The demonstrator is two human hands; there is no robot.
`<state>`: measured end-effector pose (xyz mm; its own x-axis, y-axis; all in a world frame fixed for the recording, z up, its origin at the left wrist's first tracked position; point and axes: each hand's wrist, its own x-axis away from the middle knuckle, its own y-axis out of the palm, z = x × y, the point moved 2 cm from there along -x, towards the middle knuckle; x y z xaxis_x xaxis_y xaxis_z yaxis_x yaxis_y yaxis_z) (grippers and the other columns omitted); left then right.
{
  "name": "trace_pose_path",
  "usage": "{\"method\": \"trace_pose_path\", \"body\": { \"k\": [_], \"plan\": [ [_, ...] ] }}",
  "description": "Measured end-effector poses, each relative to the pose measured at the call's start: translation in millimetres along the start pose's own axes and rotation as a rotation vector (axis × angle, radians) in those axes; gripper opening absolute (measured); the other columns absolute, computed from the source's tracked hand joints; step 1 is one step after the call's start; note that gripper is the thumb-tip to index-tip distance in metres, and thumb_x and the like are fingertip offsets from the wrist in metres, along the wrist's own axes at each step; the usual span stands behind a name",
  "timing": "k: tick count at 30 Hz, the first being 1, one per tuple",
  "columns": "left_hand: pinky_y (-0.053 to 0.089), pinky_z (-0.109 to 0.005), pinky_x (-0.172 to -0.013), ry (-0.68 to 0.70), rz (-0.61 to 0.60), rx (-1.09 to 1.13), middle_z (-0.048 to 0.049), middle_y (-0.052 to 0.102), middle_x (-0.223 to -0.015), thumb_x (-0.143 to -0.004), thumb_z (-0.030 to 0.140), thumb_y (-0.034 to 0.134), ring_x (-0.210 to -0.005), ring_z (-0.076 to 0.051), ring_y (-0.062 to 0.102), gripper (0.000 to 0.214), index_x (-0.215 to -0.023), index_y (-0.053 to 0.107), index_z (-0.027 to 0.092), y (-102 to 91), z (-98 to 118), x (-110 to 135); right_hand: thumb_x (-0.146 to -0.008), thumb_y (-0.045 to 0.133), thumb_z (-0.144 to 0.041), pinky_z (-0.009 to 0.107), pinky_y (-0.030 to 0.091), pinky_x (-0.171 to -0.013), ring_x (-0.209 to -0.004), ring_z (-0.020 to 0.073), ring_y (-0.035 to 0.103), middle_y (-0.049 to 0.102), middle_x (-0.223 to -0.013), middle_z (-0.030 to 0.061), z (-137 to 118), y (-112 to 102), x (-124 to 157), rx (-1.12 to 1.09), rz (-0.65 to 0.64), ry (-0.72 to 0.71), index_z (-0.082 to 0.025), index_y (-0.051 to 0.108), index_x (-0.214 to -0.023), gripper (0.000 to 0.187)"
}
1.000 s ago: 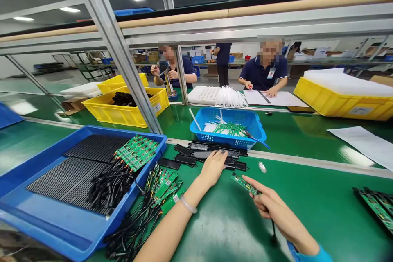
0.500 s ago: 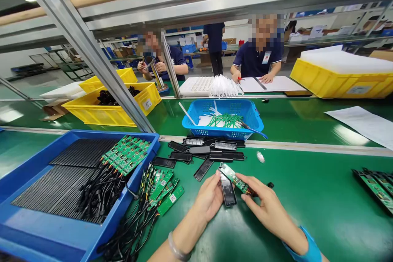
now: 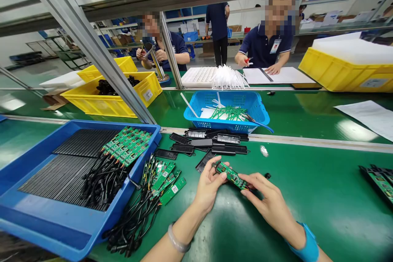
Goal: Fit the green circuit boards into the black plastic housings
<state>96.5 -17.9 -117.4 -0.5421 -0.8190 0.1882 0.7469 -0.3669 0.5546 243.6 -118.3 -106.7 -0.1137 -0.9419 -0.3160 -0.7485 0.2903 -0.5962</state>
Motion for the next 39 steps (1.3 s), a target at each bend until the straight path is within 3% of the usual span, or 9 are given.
{"method": "trace_pose_path", "body": {
  "k": [6,17,22,25,29,33,36,39],
  "plan": [
    [0.048,-0.032,-0.084,0.000,-0.038,-0.016,-0.0115,0.064,-0.115,-0.073,0.024,0.073,-0.093,-0.018,0.063,0.060,-0.127,0.046,0.021,2.1,1.3,2.1,-0.089,0.055,-0.023,0.026,0.049,-0.067,-0.077,0.0159,0.058,0.057,-0.087,0.0035,3.5,0.7,-1.7,-0.005,0.005,0.010,-0.024,0.060,-0.120,0.032],
    [0.048,-0.034,-0.083,-0.007,-0.069,-0.052,-0.0091,0.066,-0.107,-0.074,0.031,0.072,-0.090,-0.019,0.064,0.067,-0.131,0.036,0.024,4.9,-3.6,3.4,-0.088,0.055,-0.032,0.028,0.050,-0.064,-0.070,0.0161,0.056,0.052,-0.078,0.0021,4.5,6.5,-0.3,0.000,0.010,0.070,-0.026,0.062,-0.121,0.034],
    [0.048,-0.030,-0.081,0.062,-0.004,-0.138,-0.0067,0.069,-0.092,-0.074,0.028,0.072,-0.088,-0.018,0.064,0.064,-0.125,0.036,0.020,5.1,-6.1,3.5,-0.080,0.064,-0.041,0.029,0.052,-0.060,-0.063,0.0137,0.057,0.054,-0.093,0.0048,9.5,18.5,1.0,-0.170,0.039,0.244,-0.023,0.056,-0.123,0.047],
    [0.050,-0.030,-0.076,0.018,0.004,-0.129,-0.0067,0.070,-0.088,-0.072,0.029,0.074,-0.079,-0.017,0.066,0.072,-0.129,0.031,0.019,4.9,-5.5,4.1,-0.082,0.059,-0.047,0.031,0.054,-0.064,-0.075,0.0165,0.062,0.058,-0.106,0.0092,9.9,26.3,-1.8,-0.418,-0.095,0.376,-0.021,0.053,-0.125,0.050],
    [0.050,-0.030,-0.072,0.005,0.005,-0.150,-0.0076,0.070,-0.088,-0.070,0.030,0.075,-0.075,-0.017,0.066,0.074,-0.129,0.033,0.018,4.9,-6.8,6.6,-0.086,0.050,-0.054,0.033,0.054,-0.069,-0.081,0.0196,0.066,0.068,-0.090,0.0081,4.6,35.2,-5.4,-0.763,-0.317,0.502,-0.016,0.051,-0.128,0.056],
    [0.050,-0.029,-0.070,0.018,0.031,-0.154,-0.0072,0.071,-0.085,-0.068,0.030,0.077,-0.072,-0.017,0.066,0.070,-0.124,0.037,0.018,6.6,-9.8,8.6,-0.080,0.052,-0.062,0.032,0.054,-0.060,-0.063,0.0184,0.067,0.068,-0.072,0.0052,3.7,40.1,-4.3,-0.706,-0.272,0.555,-0.012,0.059,-0.114,0.061],
    [0.049,-0.026,-0.063,0.013,0.054,-0.129,-0.0062,0.071,-0.083,-0.065,0.031,0.078,-0.068,-0.016,0.065,0.067,-0.120,0.042,0.019,9.5,-10.3,9.2,-0.079,0.047,-0.067,0.030,0.054,-0.055,-0.058,0.0192,0.068,0.067,-0.067,0.0045,4.2,42.8,-1.5,-0.621,-0.221,0.563,-0.013,0.062,-0.096,0.058],
    [0.047,-0.023,-0.059,0.011,0.080,-0.130,-0.0047,0.070,-0.081,-0.064,0.031,0.079,-0.064,-0.015,0.063,0.065,-0.118,0.044,0.020,11.6,-11.1,9.1,-0.080,0.044,-0.067,0.030,0.055,-0.053,-0.056,0.0199,0.069,0.067,-0.065,0.0030,4.2,44.3,0.5,-0.559,-0.201,0.548,-0.016,0.059,-0.090,0.054]
  ]
}}
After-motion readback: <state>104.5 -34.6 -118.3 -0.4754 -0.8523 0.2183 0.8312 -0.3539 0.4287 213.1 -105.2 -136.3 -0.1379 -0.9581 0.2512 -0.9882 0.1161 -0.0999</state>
